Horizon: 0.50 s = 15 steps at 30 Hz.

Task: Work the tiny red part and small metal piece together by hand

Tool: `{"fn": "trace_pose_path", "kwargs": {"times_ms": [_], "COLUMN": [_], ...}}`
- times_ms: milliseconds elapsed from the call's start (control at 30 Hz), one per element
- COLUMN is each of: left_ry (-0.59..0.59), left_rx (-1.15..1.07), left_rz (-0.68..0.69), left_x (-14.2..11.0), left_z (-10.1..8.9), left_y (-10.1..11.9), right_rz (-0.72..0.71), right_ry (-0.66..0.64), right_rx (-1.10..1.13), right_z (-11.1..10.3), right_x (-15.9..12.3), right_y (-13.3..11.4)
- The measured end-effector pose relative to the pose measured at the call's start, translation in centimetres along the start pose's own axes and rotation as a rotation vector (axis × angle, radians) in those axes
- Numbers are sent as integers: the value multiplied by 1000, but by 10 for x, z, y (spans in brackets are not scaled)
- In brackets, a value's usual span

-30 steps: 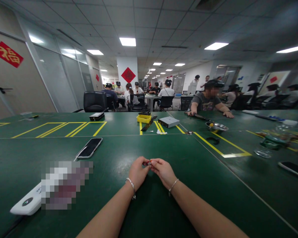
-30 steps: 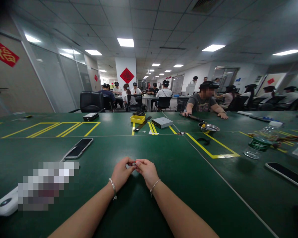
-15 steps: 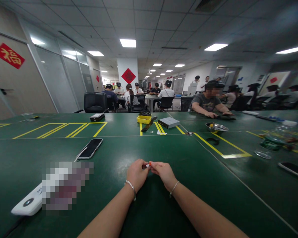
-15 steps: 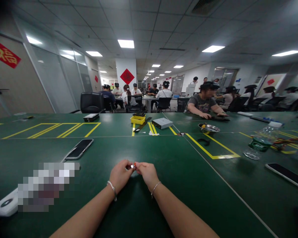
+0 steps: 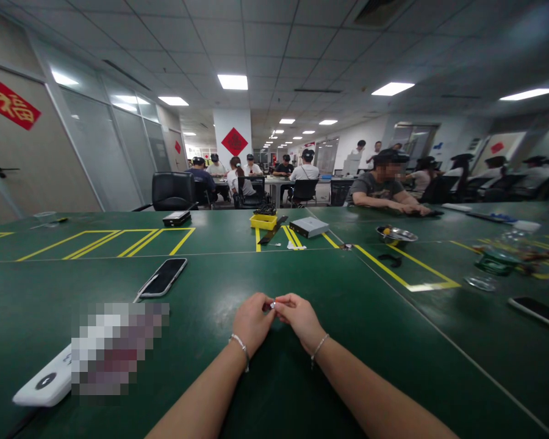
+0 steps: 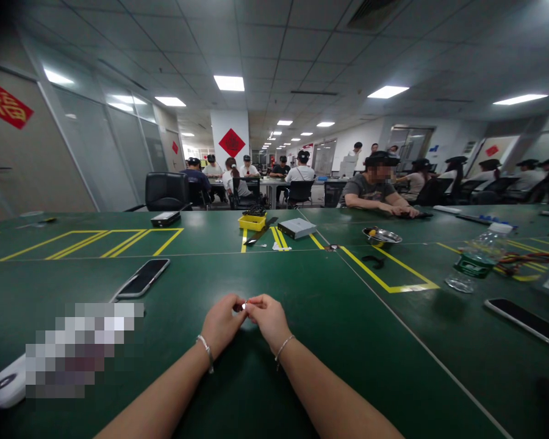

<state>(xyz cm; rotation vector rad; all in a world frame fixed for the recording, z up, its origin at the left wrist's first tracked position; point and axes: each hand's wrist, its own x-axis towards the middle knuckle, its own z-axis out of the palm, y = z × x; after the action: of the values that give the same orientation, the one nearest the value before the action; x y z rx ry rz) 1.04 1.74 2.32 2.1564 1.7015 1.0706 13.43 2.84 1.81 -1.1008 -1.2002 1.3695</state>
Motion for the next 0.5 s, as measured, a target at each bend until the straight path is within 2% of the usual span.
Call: {"fn": "trace_pose_path", "kwargs": {"times_ms": [100, 200, 267, 367, 433, 500], "left_ry": [-33, -34, -66, -154, -196, -211], "left_rx": [-66, -82, -52, 21, 80, 124], "left_rz": [99, 74, 27, 17, 32, 51], "left_x": [1, 1, 1, 1, 0, -1], "left_z": [0, 1, 3, 6, 7, 7], "left_y": [-4, -13, -18, -21, -20, -19], "right_rz": [-58, -70, -63, -8, 109, 219], "right_ry": [62, 192, 334, 578, 721, 828], "right_rx": [-90, -218, -404, -928, -1154, -1253], "right_z": [-13, -56, -103, -189, -244, -286], "right_x": [11, 25, 32, 28, 18, 6], "right_y": [-9, -28, -41, -50, -46, -37]}}
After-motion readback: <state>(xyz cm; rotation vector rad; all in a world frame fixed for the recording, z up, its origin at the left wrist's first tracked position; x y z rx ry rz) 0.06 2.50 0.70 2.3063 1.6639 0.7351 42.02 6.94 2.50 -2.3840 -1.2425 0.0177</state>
